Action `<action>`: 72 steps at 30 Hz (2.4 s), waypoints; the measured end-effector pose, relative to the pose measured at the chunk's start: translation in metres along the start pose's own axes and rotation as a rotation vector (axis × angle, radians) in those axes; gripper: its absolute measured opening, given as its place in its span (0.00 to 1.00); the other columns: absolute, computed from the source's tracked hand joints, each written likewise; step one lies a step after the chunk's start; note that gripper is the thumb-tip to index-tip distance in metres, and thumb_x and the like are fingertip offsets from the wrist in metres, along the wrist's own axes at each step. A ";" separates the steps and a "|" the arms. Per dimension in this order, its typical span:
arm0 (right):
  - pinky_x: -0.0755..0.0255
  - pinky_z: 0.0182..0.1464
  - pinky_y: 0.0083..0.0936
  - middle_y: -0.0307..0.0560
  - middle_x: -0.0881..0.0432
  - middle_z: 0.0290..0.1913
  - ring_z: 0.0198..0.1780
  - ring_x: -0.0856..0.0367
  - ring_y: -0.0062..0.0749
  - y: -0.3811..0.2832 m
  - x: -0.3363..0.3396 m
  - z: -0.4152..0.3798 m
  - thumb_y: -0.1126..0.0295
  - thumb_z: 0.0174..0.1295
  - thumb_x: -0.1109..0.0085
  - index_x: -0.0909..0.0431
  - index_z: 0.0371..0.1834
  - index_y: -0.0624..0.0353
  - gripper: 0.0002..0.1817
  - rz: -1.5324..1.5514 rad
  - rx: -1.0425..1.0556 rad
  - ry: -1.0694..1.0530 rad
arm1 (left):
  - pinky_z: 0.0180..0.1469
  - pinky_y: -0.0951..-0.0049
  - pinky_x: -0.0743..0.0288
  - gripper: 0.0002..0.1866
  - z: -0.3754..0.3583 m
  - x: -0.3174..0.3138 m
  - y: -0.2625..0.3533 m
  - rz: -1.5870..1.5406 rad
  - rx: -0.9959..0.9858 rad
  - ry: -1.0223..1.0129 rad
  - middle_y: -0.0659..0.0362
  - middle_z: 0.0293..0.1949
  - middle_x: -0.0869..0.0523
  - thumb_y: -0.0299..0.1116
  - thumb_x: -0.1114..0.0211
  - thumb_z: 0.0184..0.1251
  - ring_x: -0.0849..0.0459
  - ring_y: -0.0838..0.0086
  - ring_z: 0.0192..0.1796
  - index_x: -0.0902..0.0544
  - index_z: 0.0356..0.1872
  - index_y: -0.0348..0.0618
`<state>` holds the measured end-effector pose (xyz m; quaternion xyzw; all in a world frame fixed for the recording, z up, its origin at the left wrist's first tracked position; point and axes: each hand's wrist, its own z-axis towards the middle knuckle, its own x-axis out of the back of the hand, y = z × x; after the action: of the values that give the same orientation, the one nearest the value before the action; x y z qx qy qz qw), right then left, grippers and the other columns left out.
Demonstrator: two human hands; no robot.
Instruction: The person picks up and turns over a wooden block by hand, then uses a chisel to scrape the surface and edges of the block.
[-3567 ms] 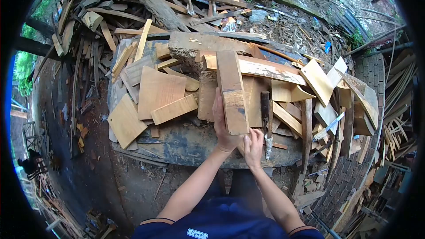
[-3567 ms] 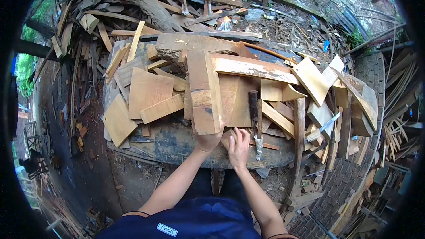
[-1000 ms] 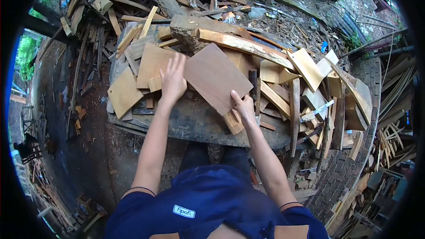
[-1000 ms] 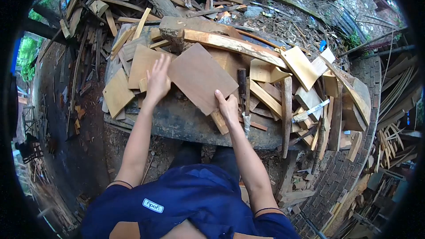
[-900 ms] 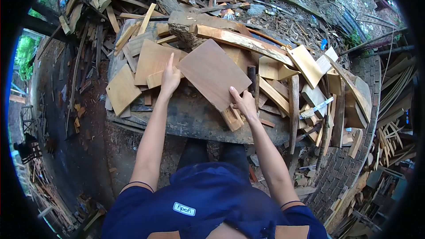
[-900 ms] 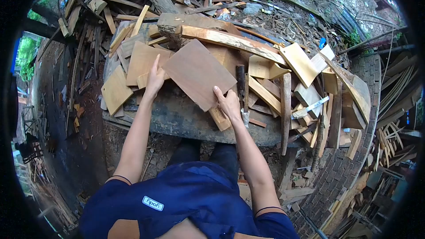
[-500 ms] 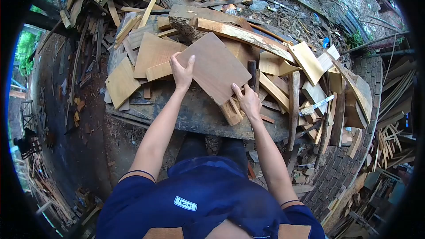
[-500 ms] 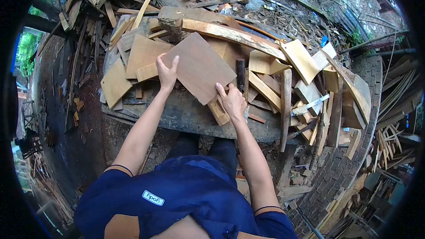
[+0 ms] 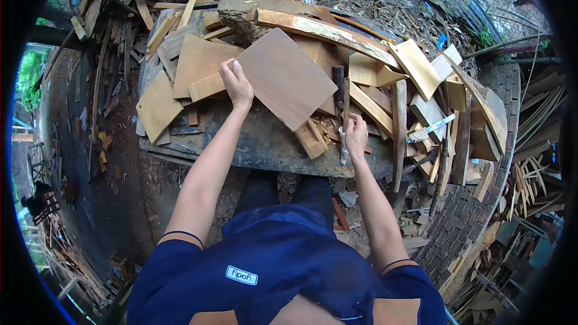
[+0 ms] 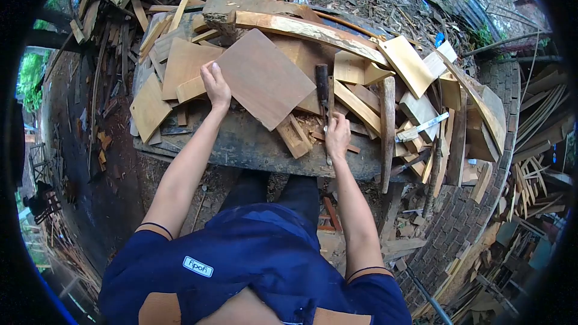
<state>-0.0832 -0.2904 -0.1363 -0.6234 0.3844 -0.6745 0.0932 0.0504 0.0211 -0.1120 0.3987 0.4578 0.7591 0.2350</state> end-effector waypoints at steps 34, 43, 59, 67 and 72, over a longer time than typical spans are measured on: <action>0.35 0.65 0.46 0.62 0.28 0.60 0.63 0.30 0.59 0.216 0.145 -0.033 0.55 0.59 0.33 0.33 0.63 0.60 0.33 -0.039 -0.929 0.413 | 0.60 0.65 0.27 0.23 0.002 0.013 -0.020 -0.068 0.122 -0.060 0.50 0.57 0.21 0.45 0.60 0.85 0.21 0.63 0.57 0.30 0.65 0.38; 0.28 0.56 0.48 0.61 0.19 0.51 0.54 0.19 0.59 0.253 0.118 -0.024 0.64 0.62 0.37 0.34 0.58 0.59 0.25 0.094 -0.968 0.450 | 0.62 0.63 0.30 0.24 0.007 0.018 -0.013 0.069 0.189 -0.076 0.48 0.57 0.20 0.45 0.64 0.85 0.22 0.60 0.58 0.30 0.63 0.37; 0.21 0.35 0.43 0.58 0.18 0.27 0.29 0.16 0.49 -0.071 0.077 -0.101 0.61 0.53 0.36 0.23 0.43 0.64 0.19 0.374 0.018 0.184 | 0.47 0.61 0.23 0.08 -0.005 -0.101 -0.040 -1.213 0.736 -1.304 0.56 0.36 0.16 0.31 0.36 0.64 0.19 0.63 0.39 0.19 0.38 0.37; 0.21 0.22 0.29 0.50 0.17 0.27 0.24 0.16 0.33 -0.176 0.029 -0.090 0.60 0.69 0.44 0.23 0.45 0.65 0.16 1.435 -0.313 -0.609 | 0.46 0.61 0.23 0.09 -0.011 -0.106 -0.042 -1.410 1.486 -1.757 0.55 0.36 0.16 0.32 0.37 0.65 0.19 0.63 0.39 0.19 0.39 0.37; 0.16 0.29 0.32 0.53 0.18 0.32 0.28 0.15 0.35 -0.162 -0.012 -0.077 0.60 0.69 0.40 0.24 0.48 0.63 0.16 1.185 -0.342 -0.596 | 0.46 0.61 0.23 0.09 -0.053 -0.105 -0.031 -1.415 2.068 -1.854 0.54 0.37 0.15 0.33 0.37 0.65 0.19 0.63 0.39 0.19 0.39 0.36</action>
<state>-0.0936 -0.1415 -0.0370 -0.4727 0.7199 -0.2389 0.4486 0.0665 -0.0671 -0.1948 0.4043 0.5504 -0.6382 0.3553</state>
